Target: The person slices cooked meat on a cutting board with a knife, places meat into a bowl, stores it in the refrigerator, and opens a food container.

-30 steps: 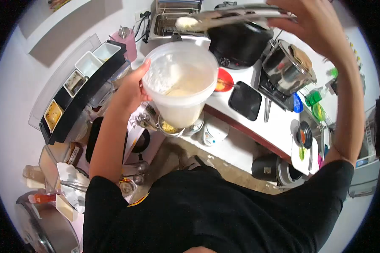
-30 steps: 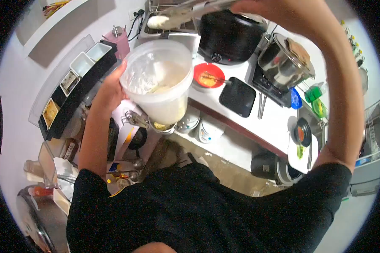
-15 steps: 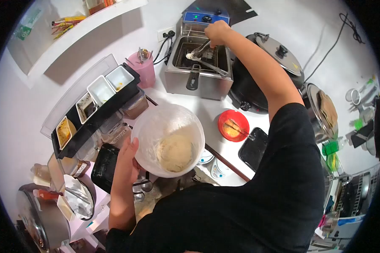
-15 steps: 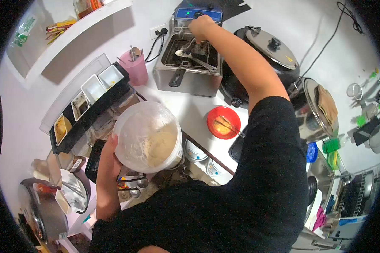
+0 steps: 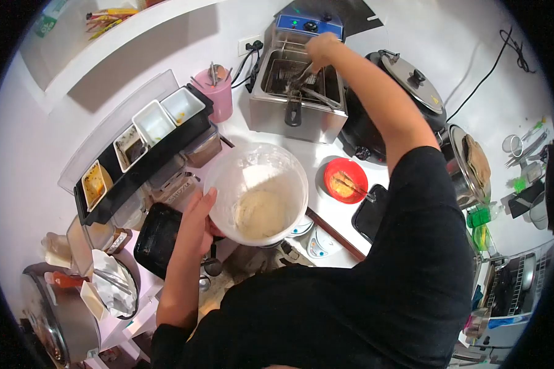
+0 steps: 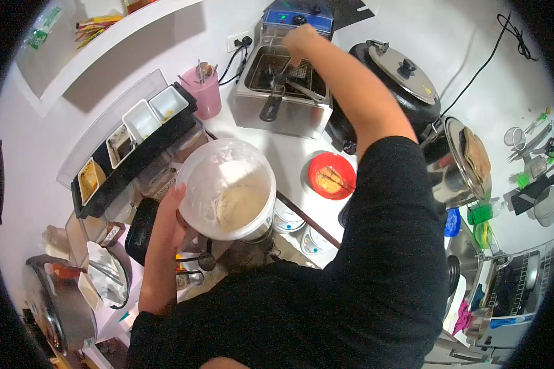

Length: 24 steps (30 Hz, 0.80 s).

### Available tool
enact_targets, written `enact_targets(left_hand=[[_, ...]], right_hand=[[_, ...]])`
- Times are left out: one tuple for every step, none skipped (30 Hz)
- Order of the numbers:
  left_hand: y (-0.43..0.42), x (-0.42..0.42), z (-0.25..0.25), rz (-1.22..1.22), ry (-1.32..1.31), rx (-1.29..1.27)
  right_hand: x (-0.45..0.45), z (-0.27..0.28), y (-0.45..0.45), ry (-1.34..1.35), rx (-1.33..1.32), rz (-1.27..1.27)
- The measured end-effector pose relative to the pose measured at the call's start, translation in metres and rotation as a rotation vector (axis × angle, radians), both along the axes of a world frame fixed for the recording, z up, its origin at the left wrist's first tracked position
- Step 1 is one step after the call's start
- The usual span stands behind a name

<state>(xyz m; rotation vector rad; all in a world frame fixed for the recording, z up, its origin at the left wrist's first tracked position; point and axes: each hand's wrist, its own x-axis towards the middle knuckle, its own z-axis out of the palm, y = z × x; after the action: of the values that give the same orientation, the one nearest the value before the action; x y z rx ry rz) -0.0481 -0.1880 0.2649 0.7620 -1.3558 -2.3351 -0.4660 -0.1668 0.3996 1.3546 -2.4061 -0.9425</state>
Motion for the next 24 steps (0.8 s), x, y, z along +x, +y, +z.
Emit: enact_targets(left_hand=[[-0.002, -0.001, 0.0, 0.002, -0.003, 0.004], [-0.005, -0.003, 0.0, -0.001, -0.032, -0.003], [-0.006, -0.005, -0.001, -0.005, -0.064, -0.006], [-0.008, -0.008, -0.005, -0.001, -0.078, 0.009], [-0.009, -0.012, -0.011, 0.015, -0.05, 0.025], [-0.009, -0.015, -0.017, 0.027, -0.019, 0.038], [-0.01, -0.015, -0.02, 0.022, -0.028, 0.05], [-0.011, -0.016, -0.023, -0.022, -0.002, 0.011], [-0.011, -0.016, -0.025, -0.07, 0.023, -0.028], [-0.01, -0.015, -0.026, -0.087, 0.014, -0.024], [-0.008, -0.015, -0.026, -0.107, 0.046, -0.068], [-0.006, -0.015, -0.026, -0.127, 0.08, -0.109], [-0.004, -0.014, -0.025, -0.149, 0.075, -0.098], [-0.002, -0.013, -0.023, -0.168, 0.095, -0.138], [0.0, -0.012, -0.023, -0.187, 0.118, -0.18], [0.003, -0.011, -0.023, -0.209, 0.114, -0.175], [0.005, -0.011, -0.023, -0.223, 0.152, -0.166], [0.008, -0.01, -0.023, -0.236, 0.19, -0.158], [0.01, -0.008, -0.022, -0.255, 0.189, -0.159], [0.012, -0.005, -0.019, -0.27, 0.196, -0.14], [0.014, -0.003, -0.018, -0.283, 0.204, -0.122], [0.014, -0.002, -0.019, -0.292, 0.204, -0.122], [0.014, 0.0, -0.02, -0.333, 0.218, -0.112], [0.014, 0.002, -0.021, -0.369, 0.231, -0.1]], right_hand=[[0.006, 0.011, 0.004, 0.016, -0.017, -0.026], [0.011, 0.023, 0.014, 0.103, -0.083, 0.038], [0.02, 0.042, 0.025, 0.109, -0.086, 0.084], [0.026, 0.062, 0.038, 0.118, -0.168, 0.141], [0.009, 0.071, 0.053, 0.176, -0.163, 0.265], [0.089, 0.106, 0.073, 0.2, -0.24, 0.053], [0.117, 0.125, 0.098, 0.203, -0.221, 0.099], [0.138, 0.137, 0.125, 0.128, -0.323, 0.22], [0.177, 0.149, 0.144, 0.139, -0.322, 0.077], [0.179, 0.15, 0.173, 0.147, -0.324, 0.305], [0.181, 0.15, 0.202, 0.177, -0.313, 0.532], [0.204, 0.134, 0.221, -0.188, -0.595, 0.357], [0.229, 0.129, 0.217, -0.153, -0.461, 0.408], [0.254, 0.124, 0.212, -0.121, -0.331, 0.467], [0.279, 0.119, 0.208, -0.095, -0.209, 0.531], [0.299, 0.106, 0.195, -0.132, -0.15, 0.388], [0.3, 0.084, 0.192, -0.122, -0.174, 0.458], [0.301, 0.062, 0.185, -0.099, -0.159, 0.493], [0.302, 0.039, 0.179, -0.075, -0.144, 0.529], [0.306, 0.021, 0.168, -0.043, -0.088, 0.53], [0.304, 0.003, 0.163, -0.014, -0.09, 0.601], [0.304, -0.01, 0.157, 0.015, -0.09, 0.676], [0.304, -0.019, 0.153, -0.01, -0.055, 0.668], [0.306, -0.026, 0.149, -0.036, -0.019, 0.663]])
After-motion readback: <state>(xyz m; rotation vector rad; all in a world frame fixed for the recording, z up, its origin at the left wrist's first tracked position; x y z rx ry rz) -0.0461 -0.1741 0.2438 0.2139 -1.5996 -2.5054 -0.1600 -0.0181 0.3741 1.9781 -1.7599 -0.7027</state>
